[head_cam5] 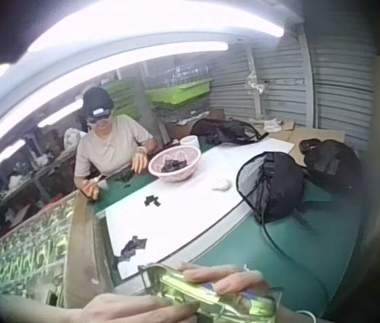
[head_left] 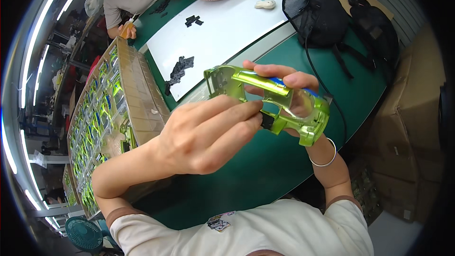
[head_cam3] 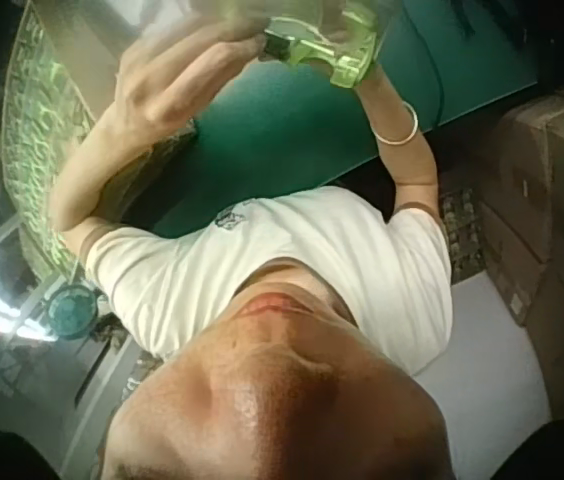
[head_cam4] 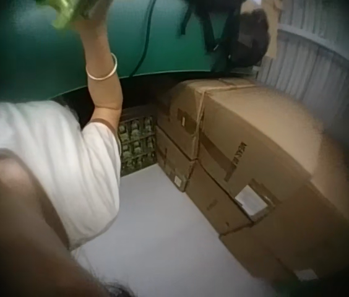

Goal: The person picks up a lime green toy car body from a tray and inserts small black components into the interior. They rotate the car to check the fit and alignment of the parts. The person repeats this process with several other toy car bodies, handling them one at a time.

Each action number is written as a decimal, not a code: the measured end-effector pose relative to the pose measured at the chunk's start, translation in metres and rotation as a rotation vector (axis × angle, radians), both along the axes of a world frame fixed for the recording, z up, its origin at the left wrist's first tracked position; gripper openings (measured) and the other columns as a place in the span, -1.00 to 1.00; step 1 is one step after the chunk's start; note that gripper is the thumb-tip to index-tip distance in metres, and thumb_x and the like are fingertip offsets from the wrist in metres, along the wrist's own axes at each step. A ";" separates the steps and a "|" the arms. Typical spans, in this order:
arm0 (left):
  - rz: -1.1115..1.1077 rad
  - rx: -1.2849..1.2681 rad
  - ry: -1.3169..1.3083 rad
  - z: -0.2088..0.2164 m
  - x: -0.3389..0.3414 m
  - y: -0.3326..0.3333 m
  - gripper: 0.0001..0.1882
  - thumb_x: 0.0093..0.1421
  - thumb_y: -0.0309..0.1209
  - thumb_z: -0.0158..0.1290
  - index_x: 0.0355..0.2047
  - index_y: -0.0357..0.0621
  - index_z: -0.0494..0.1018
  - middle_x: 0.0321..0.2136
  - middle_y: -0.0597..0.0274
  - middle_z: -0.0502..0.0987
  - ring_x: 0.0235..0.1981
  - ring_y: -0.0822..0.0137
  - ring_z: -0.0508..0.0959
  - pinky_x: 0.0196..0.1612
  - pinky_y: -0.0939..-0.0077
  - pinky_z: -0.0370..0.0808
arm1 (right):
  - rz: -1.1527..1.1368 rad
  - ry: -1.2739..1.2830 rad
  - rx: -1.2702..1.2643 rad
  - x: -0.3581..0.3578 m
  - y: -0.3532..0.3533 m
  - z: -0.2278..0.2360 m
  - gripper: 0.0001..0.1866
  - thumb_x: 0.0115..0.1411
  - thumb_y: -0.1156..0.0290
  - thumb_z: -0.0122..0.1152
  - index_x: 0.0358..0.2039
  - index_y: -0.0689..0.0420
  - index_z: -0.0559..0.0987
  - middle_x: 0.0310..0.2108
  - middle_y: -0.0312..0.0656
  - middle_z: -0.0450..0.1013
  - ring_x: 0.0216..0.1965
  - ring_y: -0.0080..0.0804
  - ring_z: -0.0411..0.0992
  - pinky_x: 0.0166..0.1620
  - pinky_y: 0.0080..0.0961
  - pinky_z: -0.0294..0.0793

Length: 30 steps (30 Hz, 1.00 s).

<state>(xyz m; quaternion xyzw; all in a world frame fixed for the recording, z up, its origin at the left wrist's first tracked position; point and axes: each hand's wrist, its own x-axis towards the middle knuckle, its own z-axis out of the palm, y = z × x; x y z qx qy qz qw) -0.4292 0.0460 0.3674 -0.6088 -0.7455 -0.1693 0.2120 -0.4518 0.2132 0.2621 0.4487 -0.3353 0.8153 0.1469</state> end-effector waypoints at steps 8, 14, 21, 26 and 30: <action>-0.032 0.095 0.013 -0.014 -0.007 -0.004 -0.80 -0.22 -0.58 0.09 -0.49 -0.33 0.40 -0.43 0.09 0.49 -0.52 0.32 0.47 -0.53 0.51 0.44 | -0.201 0.180 0.097 0.000 -0.004 -0.001 -0.56 -0.01 0.47 0.27 -0.12 0.15 0.32 -0.06 0.14 0.33 0.00 -0.04 0.35 0.05 -0.19 0.37; 0.023 0.198 0.225 -0.009 -0.025 -0.007 -0.77 -0.27 -0.67 0.11 -0.52 -0.39 0.37 -0.47 0.01 0.48 -0.56 0.22 0.47 -0.56 0.53 0.43 | -0.119 -0.199 0.247 0.019 -0.002 -0.001 -0.14 -0.30 0.59 0.48 0.03 0.15 0.18 -0.03 -0.09 0.27 0.02 -0.29 0.31 0.04 -0.34 0.42; 0.139 0.154 0.234 -0.012 -0.031 -0.012 -0.74 -0.25 -0.65 0.13 -0.47 -0.31 0.37 -0.38 0.08 0.49 -0.48 0.24 0.50 -0.48 0.52 0.45 | 0.058 -0.653 0.147 0.028 -0.007 0.002 -0.03 -0.29 0.22 0.53 0.07 0.22 0.14 -0.08 -0.18 0.30 -0.03 -0.37 0.34 0.01 -0.30 0.44; 0.090 0.045 0.148 -0.012 -0.032 -0.012 -0.77 -0.20 -0.67 0.16 -0.51 -0.26 0.35 -0.35 0.01 0.53 -0.41 0.13 0.54 -0.39 0.43 0.51 | 0.240 -0.743 0.171 0.020 -0.003 0.005 -0.31 0.03 0.07 0.22 0.04 0.24 0.21 -0.18 -0.23 0.37 -0.15 -0.54 0.38 -0.11 -0.54 0.44; -0.054 -0.056 0.199 -0.015 -0.032 -0.012 -0.82 -0.19 -0.49 0.11 -0.49 -0.21 0.45 -0.37 0.16 0.54 -0.35 0.26 0.52 -0.38 0.50 0.46 | 0.603 -0.854 0.177 0.020 0.003 0.007 -0.36 0.16 -0.12 -0.06 -0.04 0.22 0.26 -0.29 -0.19 0.40 -0.38 -0.51 0.46 -0.36 -0.50 0.55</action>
